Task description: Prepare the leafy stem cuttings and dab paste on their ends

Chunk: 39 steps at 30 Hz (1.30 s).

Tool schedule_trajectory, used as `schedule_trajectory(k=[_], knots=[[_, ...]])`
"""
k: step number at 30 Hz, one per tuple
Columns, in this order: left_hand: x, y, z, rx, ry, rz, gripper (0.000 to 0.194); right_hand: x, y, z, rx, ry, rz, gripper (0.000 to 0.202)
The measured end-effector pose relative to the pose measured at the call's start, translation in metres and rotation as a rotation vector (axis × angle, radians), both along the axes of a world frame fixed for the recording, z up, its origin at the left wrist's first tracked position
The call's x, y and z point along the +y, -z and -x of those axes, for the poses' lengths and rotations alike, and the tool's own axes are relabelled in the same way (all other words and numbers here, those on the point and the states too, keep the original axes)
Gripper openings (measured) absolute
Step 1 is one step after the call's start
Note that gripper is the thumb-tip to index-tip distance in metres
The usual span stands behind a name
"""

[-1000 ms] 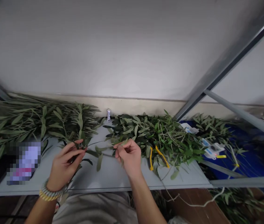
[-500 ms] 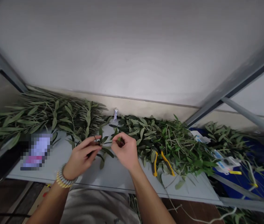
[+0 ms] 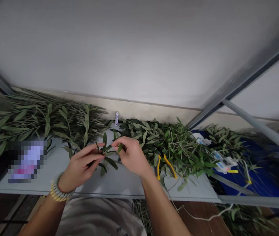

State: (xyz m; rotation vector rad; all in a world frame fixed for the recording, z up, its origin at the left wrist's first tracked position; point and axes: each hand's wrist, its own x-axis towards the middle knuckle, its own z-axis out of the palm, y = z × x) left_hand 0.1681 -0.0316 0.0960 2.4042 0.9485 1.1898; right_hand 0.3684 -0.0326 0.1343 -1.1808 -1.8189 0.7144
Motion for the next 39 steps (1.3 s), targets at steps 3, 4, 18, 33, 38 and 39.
schedule_trajectory(k=[3,4,18,33,38,39], knots=[[0.001,0.002,0.0,-0.002,0.015,0.003,0.022,0.001,0.003,0.001,0.002,0.022,0.005,0.013],[0.002,0.002,0.0,-0.006,0.018,0.006,0.022,0.001,0.004,0.001,-0.004,0.029,0.007,0.013],[0.003,0.007,0.002,-0.018,0.014,0.043,0.02,0.007,0.016,0.008,0.053,0.046,0.12,0.011],[0.001,0.008,-0.009,-0.006,0.017,0.031,0.021,0.006,0.021,0.01,0.23,0.07,0.276,0.005],[0.001,0.01,-0.011,0.002,0.032,0.039,0.02,0.001,0.021,0.007,0.279,0.106,0.262,0.006],[0.0,0.01,-0.011,0.004,0.035,0.04,0.02,0.0,0.021,0.008,0.276,0.103,0.265,0.006]])
